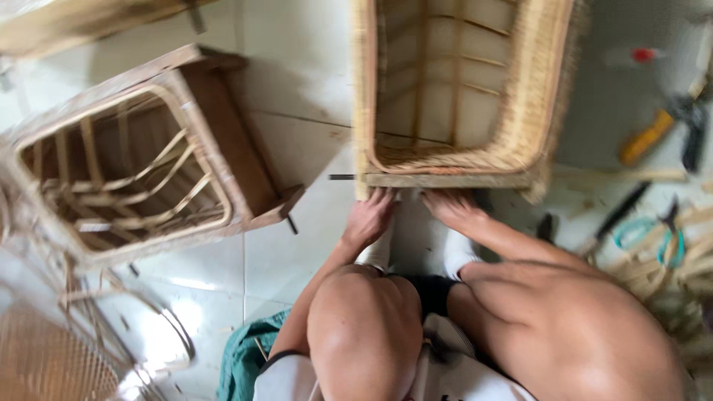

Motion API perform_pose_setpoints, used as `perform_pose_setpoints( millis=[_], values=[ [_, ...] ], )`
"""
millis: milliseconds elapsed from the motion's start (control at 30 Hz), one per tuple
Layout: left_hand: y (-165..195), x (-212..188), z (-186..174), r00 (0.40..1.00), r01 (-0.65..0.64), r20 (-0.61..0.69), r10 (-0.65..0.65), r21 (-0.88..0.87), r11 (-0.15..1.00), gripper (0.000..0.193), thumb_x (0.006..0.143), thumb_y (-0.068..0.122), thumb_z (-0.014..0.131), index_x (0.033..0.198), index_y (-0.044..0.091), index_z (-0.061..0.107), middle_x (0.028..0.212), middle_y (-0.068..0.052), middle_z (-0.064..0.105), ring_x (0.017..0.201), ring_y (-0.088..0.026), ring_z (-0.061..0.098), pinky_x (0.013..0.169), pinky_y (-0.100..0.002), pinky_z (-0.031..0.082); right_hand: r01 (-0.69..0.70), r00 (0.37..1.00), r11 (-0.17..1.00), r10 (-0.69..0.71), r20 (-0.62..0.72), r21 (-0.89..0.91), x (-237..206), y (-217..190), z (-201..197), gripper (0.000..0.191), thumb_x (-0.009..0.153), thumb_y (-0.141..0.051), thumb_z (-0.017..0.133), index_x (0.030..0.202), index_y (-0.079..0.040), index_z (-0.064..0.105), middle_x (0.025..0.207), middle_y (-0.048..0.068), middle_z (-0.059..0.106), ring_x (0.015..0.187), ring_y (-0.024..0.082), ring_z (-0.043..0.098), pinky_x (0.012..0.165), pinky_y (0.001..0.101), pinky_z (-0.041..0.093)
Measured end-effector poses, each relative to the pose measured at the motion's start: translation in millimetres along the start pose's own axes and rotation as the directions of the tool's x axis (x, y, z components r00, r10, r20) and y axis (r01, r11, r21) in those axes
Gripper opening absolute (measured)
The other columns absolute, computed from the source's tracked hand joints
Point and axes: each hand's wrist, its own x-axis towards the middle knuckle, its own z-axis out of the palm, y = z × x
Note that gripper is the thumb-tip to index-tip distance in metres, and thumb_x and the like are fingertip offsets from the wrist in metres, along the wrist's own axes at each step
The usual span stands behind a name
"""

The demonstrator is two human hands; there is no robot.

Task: The person assembles a woven basket by hammering a wooden frame, applying glue to the joints, and pressing the woven material into place. They use a hammer, pliers, scissors, and a glue bottle to secure the structure.

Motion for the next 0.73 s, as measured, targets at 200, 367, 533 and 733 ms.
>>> perform_pose_setpoints(
  millis=[200, 367, 533, 733],
  values=[
    [-5.9, -3.6, -6.2, 0.98, -0.181, -0.102, 0.169, -0.123, 0.976, 0.029, 0.097, 0.021, 0.071, 0.123, 0.009, 0.068, 0.107, -0.008, 0.071, 0.105, -0.025, 0.067, 0.105, -0.05, 0.047, -0.061, 0.917, 0.983, -0.014, 0.398, 0.176, -11.5, 0.3, 23.4, 0.052, 0.096, -0.029, 0.055, 0.144, -0.009, 0.053, 0.145, 0.024, 0.051, 0.103, 0.039, 0.068, 0.091, 0.0503, 0.056],
    [1.2, -67.1, -41.6, 0.864, 0.014, -0.493, -0.096, -0.168, 0.986, 0.026, 0.093, 0.006, 0.073, 0.118, 0.003, 0.069, 0.111, -0.012, 0.072, 0.108, -0.031, 0.066, 0.101, -0.045, 0.051, -0.05, 0.797, 0.858, -0.274, 0.539, 0.511, -51.3, 24.4, 36.5, 0.04, 0.092, -0.034, 0.072, 0.122, -0.007, 0.074, 0.108, 0.016, 0.077, 0.09, 0.027, 0.072, 0.08, 0.0386, 0.058],
    [30.6, -184.0, -14.2, 0.532, 0.418, -0.696, -0.482, -0.279, 0.864, 0.02, 0.095, 0.004, 0.072, 0.114, 0.005, 0.07, 0.115, -0.012, 0.073, 0.112, -0.031, 0.067, 0.098, -0.044, 0.052, -0.313, 0.814, 0.775, -0.079, 0.576, 0.549, -45.1, 49.6, 44.8, 0.041, 0.097, -0.027, 0.067, 0.132, -0.006, 0.069, 0.105, 0.011, 0.08, 0.089, 0.014, 0.071, 0.082, 0.03, 0.056],
    [60.2, -328.7, 63.6, -0.139, 0.74, -0.755, -0.641, -0.51, 0.439, 0.02, 0.094, 0.002, 0.066, 0.113, 0.006, 0.072, 0.111, -0.012, 0.073, 0.106, -0.032, 0.065, 0.099, -0.043, 0.05, -0.248, 0.798, 0.905, -0.01, 0.602, 0.344, -83.3, -24.4, 85.2, 0.041, 0.102, -0.022, 0.062, 0.137, 0.001, 0.063, 0.117, 0.014, 0.076, 0.096, 0.018, 0.067, 0.086, 0.0353, 0.056]
  ],
)
